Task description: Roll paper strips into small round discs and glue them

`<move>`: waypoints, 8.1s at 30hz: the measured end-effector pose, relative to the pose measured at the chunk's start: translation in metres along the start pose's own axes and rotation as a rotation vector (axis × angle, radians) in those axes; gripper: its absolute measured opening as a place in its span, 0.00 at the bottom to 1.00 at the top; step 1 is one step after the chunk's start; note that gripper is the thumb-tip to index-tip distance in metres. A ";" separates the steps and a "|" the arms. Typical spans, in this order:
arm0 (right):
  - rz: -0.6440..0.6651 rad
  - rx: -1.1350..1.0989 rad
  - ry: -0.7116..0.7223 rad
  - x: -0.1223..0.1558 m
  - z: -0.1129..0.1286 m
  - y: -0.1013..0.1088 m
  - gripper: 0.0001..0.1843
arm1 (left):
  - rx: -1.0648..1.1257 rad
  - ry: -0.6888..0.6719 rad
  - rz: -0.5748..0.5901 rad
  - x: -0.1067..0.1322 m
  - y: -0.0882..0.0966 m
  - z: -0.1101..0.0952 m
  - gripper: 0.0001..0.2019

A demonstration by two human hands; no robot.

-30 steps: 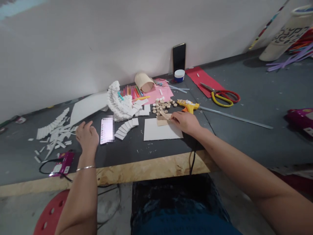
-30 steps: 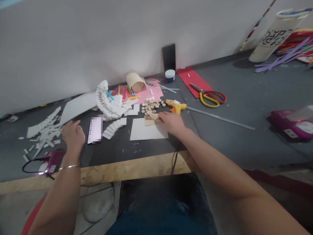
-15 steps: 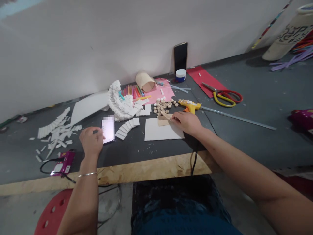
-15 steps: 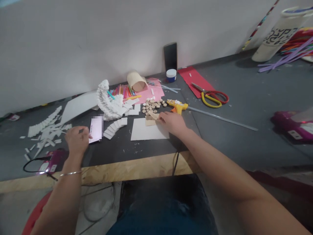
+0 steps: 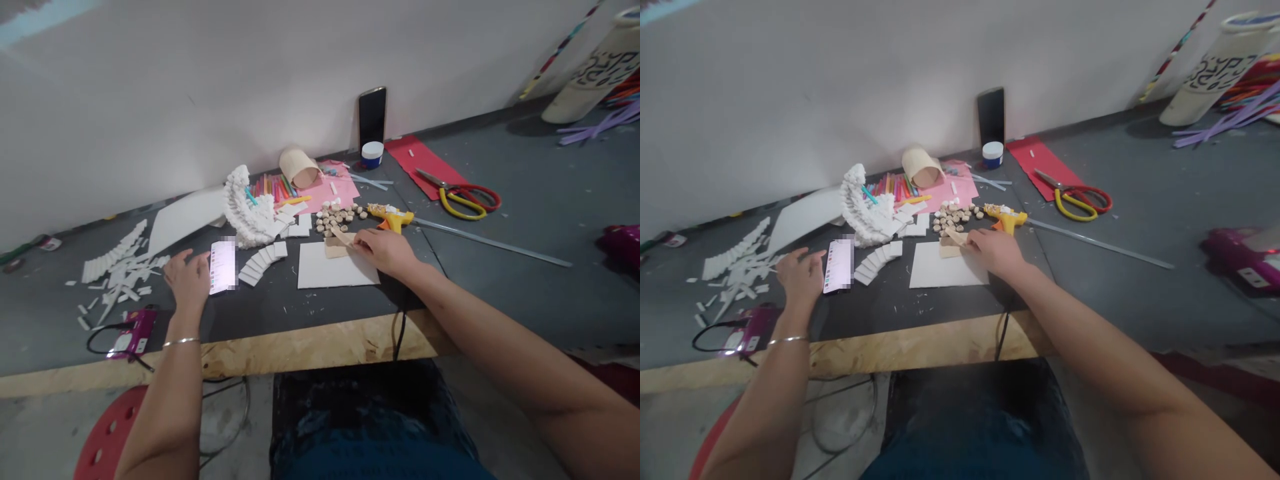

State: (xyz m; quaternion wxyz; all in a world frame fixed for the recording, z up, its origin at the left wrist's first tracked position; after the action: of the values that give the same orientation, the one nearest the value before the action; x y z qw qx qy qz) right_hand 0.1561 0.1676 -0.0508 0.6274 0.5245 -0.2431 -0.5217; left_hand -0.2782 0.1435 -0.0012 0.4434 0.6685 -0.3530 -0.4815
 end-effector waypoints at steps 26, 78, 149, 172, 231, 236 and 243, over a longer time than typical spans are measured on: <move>0.017 0.019 -0.016 -0.001 -0.001 -0.002 0.10 | -0.039 -0.034 -0.157 -0.049 0.000 -0.008 0.23; 0.006 0.008 -0.009 0.001 0.001 0.001 0.11 | 0.035 -0.097 -0.264 0.021 0.037 -0.005 0.20; 0.080 -0.237 0.420 0.016 0.036 0.004 0.06 | 0.360 -0.685 0.247 0.106 -0.043 -0.242 0.08; 0.121 -0.267 0.271 0.011 0.026 0.003 0.14 | 0.361 -0.450 0.314 0.097 -0.045 -0.215 0.12; 0.105 -0.220 -0.064 0.009 0.008 0.002 0.09 | 0.288 -0.542 0.255 0.095 -0.045 -0.221 0.04; 0.086 -0.221 -0.055 0.009 0.009 0.004 0.10 | 0.232 -0.839 0.200 0.114 -0.037 -0.243 0.21; -0.003 -0.262 -0.115 0.009 -0.002 0.010 0.11 | 0.173 -0.942 0.197 0.122 -0.041 -0.247 0.24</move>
State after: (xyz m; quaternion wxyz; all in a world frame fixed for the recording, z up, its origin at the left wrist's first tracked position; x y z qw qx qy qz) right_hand 0.1646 0.1587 -0.0445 0.6748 0.4075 -0.2077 -0.5792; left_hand -0.0054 0.1108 -0.0445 0.2216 0.3756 -0.6155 -0.6565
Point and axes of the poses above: each hand's wrist, its own x-axis away from the middle knuckle, its own y-axis out of the back of the hand, z = x × y, the point moved 9 cm from there along -x, towards the middle knuckle, and after that the axes turned 3 degrees about -x, right-handed, at the moved point
